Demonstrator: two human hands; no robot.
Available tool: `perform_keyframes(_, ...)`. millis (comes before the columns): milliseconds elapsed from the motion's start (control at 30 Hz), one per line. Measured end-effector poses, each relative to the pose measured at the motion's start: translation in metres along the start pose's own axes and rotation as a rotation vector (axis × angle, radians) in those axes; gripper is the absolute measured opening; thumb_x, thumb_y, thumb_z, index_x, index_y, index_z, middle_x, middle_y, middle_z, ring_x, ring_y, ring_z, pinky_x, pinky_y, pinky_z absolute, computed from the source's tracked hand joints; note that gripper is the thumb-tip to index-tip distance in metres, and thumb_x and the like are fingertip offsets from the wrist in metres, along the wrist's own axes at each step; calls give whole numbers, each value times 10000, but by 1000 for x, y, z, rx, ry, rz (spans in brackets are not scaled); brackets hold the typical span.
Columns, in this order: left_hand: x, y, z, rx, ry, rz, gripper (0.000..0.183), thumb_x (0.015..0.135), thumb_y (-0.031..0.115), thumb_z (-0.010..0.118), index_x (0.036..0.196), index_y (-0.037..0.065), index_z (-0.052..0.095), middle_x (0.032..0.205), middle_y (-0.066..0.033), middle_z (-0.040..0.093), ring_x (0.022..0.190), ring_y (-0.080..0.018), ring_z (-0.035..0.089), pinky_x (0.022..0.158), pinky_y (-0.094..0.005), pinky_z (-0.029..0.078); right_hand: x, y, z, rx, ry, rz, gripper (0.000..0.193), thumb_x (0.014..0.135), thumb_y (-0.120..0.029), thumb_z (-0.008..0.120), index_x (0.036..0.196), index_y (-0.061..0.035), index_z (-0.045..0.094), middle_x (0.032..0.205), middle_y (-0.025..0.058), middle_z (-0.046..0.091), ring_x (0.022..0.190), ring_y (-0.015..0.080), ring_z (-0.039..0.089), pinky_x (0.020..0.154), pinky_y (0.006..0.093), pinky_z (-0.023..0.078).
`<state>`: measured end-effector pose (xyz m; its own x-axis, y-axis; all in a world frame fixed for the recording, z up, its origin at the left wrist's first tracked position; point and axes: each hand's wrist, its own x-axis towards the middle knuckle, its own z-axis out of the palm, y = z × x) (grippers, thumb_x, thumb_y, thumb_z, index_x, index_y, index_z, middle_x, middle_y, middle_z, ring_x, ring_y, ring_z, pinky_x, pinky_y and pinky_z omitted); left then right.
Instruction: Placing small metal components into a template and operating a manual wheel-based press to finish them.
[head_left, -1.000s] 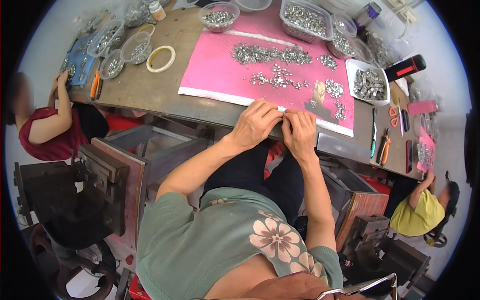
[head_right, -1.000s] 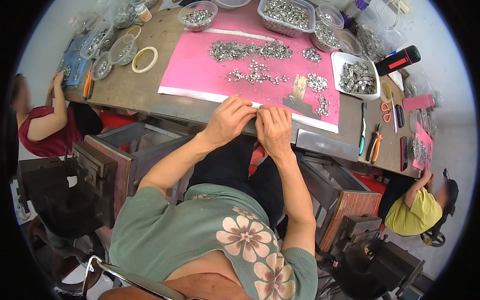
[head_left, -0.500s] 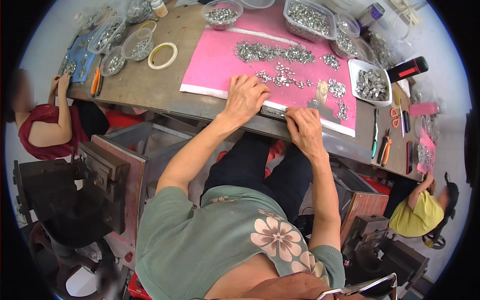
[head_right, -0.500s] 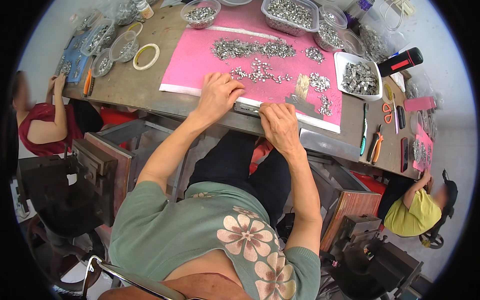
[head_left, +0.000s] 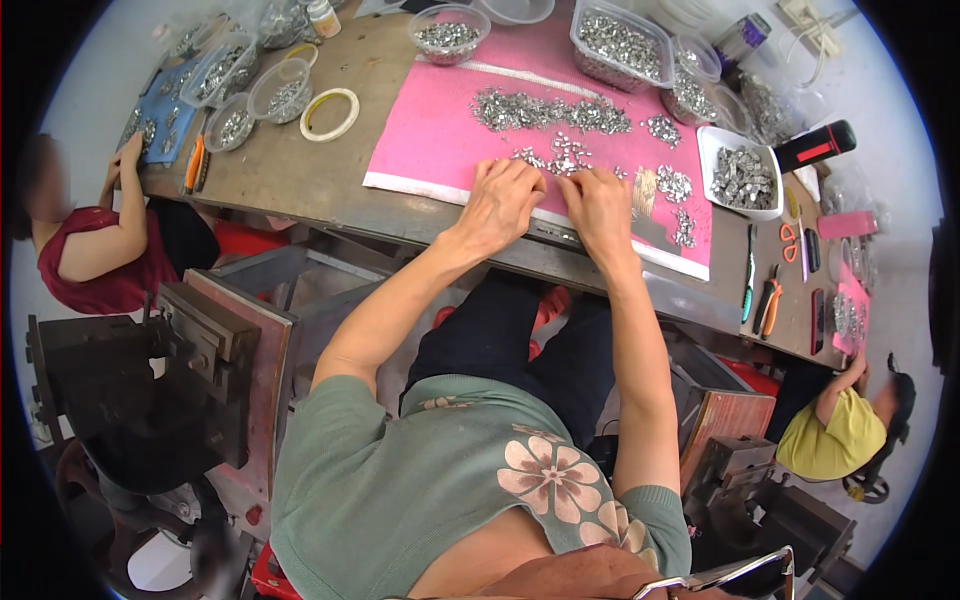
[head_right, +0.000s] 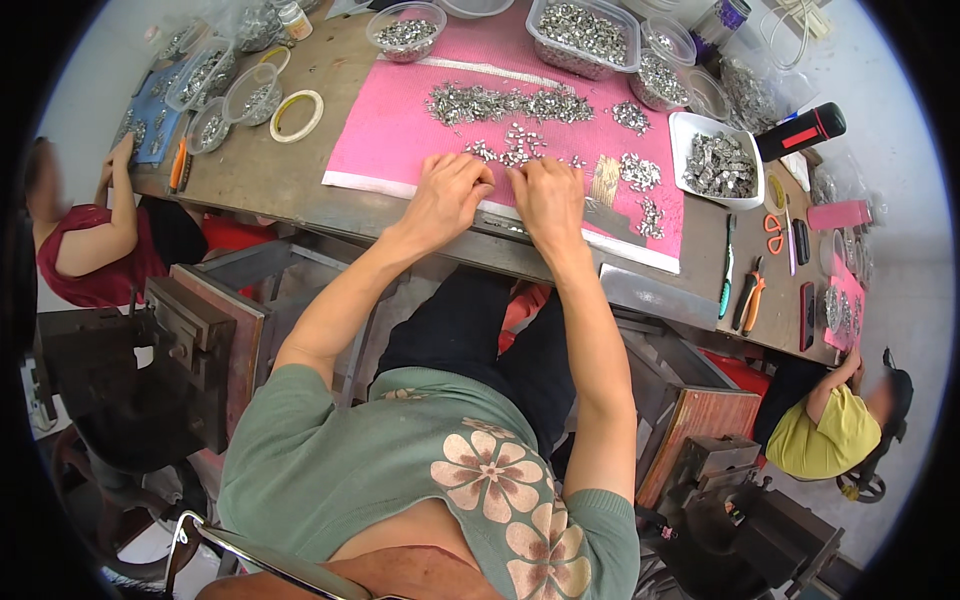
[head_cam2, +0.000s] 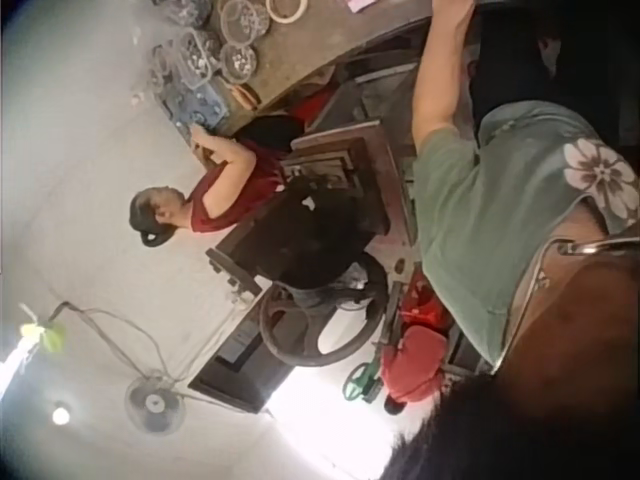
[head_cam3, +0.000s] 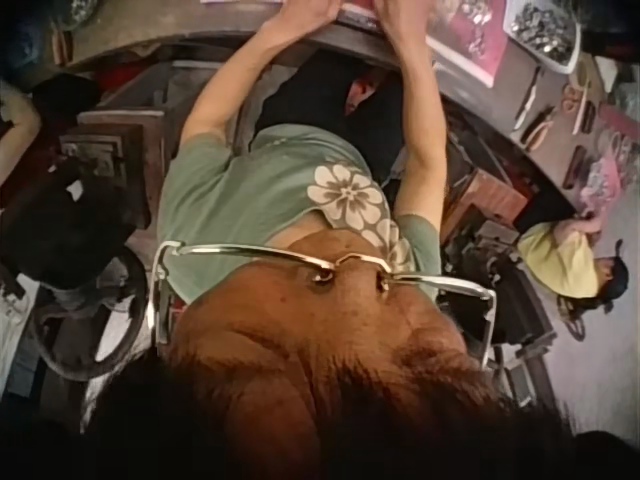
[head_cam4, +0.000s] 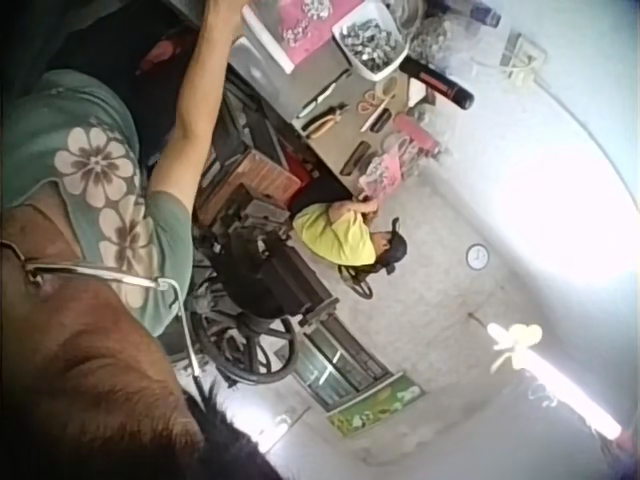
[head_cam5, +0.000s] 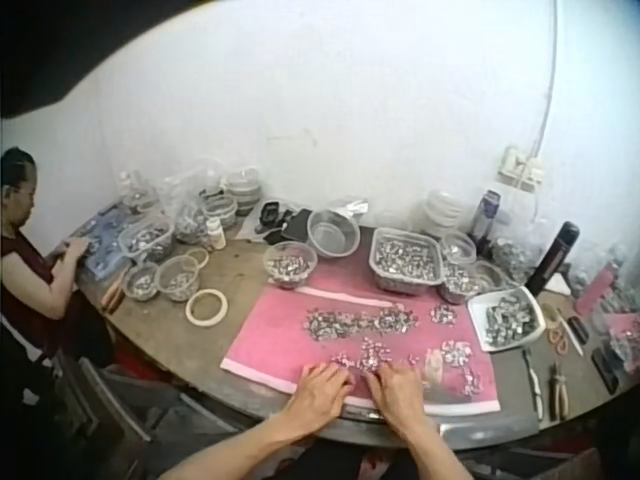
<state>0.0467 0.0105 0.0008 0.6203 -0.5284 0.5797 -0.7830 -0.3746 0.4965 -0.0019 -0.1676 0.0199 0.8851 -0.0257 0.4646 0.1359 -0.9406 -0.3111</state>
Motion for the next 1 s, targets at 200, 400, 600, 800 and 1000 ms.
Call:
perform_keyframes(200,-6,14,0,-257,22,-95,81,906,42,637,971,15,600,882,-131,622,849,-324,585,794,-416,441,7,-1,16,-135,17,19,183,865,-212,737,829,-40,687,831,121,680,853,315,661,783,443,436)
perform_keyframes(400,-9,42,0,-400,-31,-157,73,920,35,624,979,0,598,874,-145,621,833,-334,587,758,-422,463,-6,16,-18,-97,-35,2,126,839,-151,719,858,-58,636,833,117,652,823,316,642,798,440,433)
perform_keyframes(600,-13,49,14,-357,-50,-22,80,888,30,632,951,11,585,903,-123,600,869,-324,568,804,-415,441,-14,24,-25,23,-84,-102,84,851,-114,713,879,-46,673,813,113,633,807,317,631,761,434,438)
perform_keyframes(800,-14,49,18,-280,-14,48,102,856,9,648,924,19,572,909,-111,586,853,-320,568,789,-426,438,-15,29,-21,159,-32,-101,99,839,-83,720,929,-45,731,789,123,627,748,327,626,678,432,457)
perform_keyframes(1000,-15,55,19,-134,-16,122,112,855,6,653,922,23,566,890,-125,569,852,-333,574,770,-435,450,-18,28,-22,140,-29,-145,116,816,-56,734,927,-28,715,782,135,628,727,343,619,652,431,479)
